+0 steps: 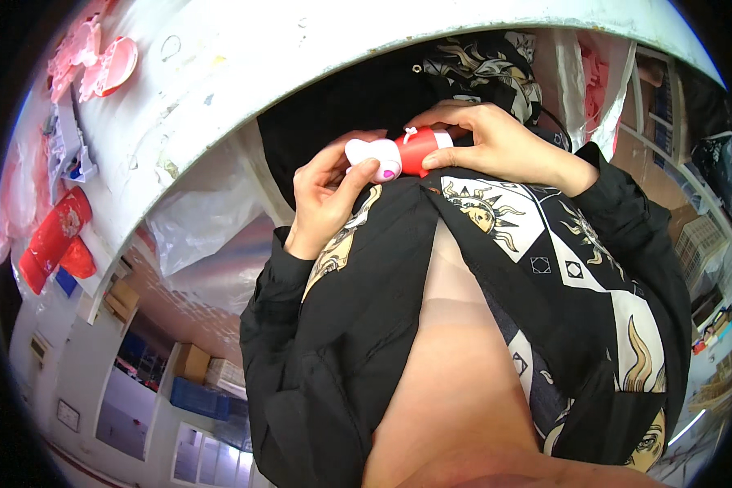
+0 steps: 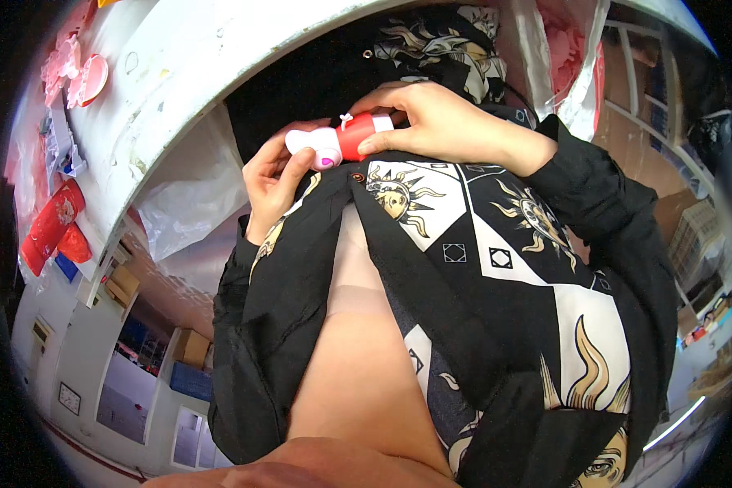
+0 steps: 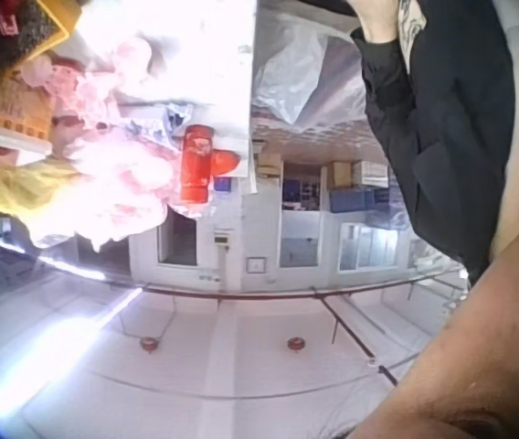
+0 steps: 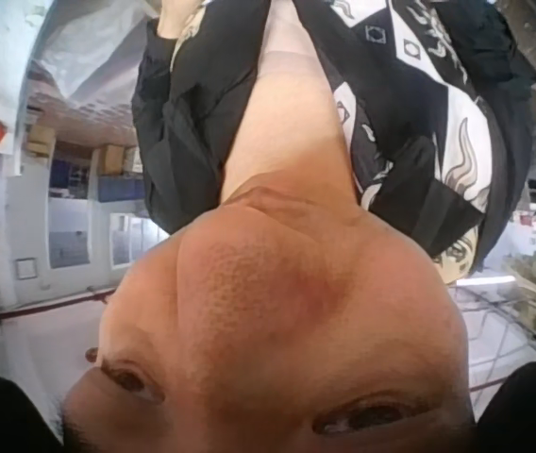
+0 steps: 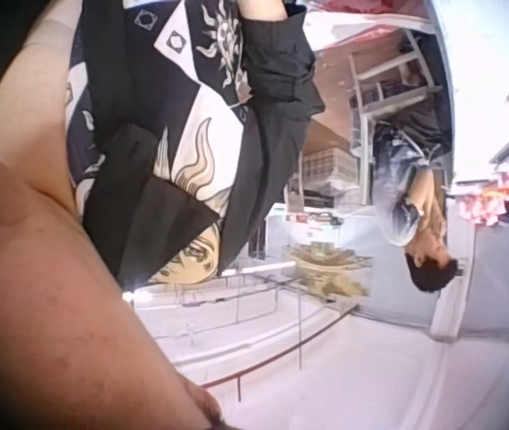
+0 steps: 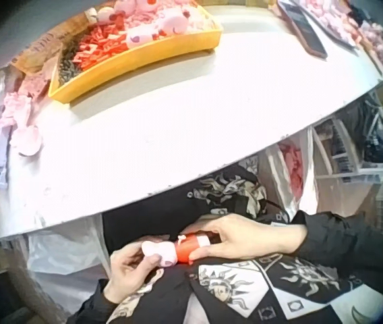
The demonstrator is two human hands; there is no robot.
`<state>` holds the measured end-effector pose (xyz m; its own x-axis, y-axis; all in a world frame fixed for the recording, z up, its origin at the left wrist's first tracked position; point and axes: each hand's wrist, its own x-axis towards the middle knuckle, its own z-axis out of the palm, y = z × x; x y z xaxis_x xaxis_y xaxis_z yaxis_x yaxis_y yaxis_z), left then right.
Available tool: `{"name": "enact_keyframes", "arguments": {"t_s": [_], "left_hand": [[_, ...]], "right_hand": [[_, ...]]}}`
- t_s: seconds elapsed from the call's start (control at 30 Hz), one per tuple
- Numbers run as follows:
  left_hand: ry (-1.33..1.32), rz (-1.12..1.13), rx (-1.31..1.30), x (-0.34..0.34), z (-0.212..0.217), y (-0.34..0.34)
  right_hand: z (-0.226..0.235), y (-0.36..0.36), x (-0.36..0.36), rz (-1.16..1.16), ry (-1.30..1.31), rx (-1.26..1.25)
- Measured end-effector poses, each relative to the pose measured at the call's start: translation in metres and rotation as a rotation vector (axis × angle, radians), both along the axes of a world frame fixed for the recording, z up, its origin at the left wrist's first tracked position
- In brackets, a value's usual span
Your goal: The person assembles toy figures by hand, inserting internal components into a base frame and snapping the outer body and head parts together.
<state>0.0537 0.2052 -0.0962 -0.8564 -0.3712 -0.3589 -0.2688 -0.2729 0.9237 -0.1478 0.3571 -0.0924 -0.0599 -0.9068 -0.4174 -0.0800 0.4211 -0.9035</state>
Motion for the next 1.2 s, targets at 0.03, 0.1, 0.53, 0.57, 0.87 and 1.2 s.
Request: {"name": "enact_keyframes", "arguments": {"t_s": [0.03, 0.1, 0.53, 0.57, 0.87, 1.2], "left_hand": [[-0.014, 0.014, 0.006, -0.003, 0.002, -0.002], [0.024, -0.042, -0.197, -0.009, 0.02, -0.011], [0.552, 0.274, -0.256, -0.116, 0.094, -0.031], [0.582, 0.293, -0.271, -0.123, 0.096, -0.034], [0.627, 0.338, -0.417, -0.156, 0.084, -0.052], [0.593, 0.364, -0.165, -0.165, 0.087, -0.054]], "right_hand": [[-0.006, 0.001, 0.002, -0.069, -0.088, -0.025], [0.002, -0.003, -0.002, -0.024, 0.016, -0.139], [0.087, -0.065, -0.019, -0.648, -0.758, -0.638], [0.086, -0.072, -0.023, -0.693, -0.72, -0.624], [0.073, -0.102, -0.053, -0.632, -0.702, -0.706], [0.067, -0.105, -0.053, -0.722, -0.711, -0.628]]}}
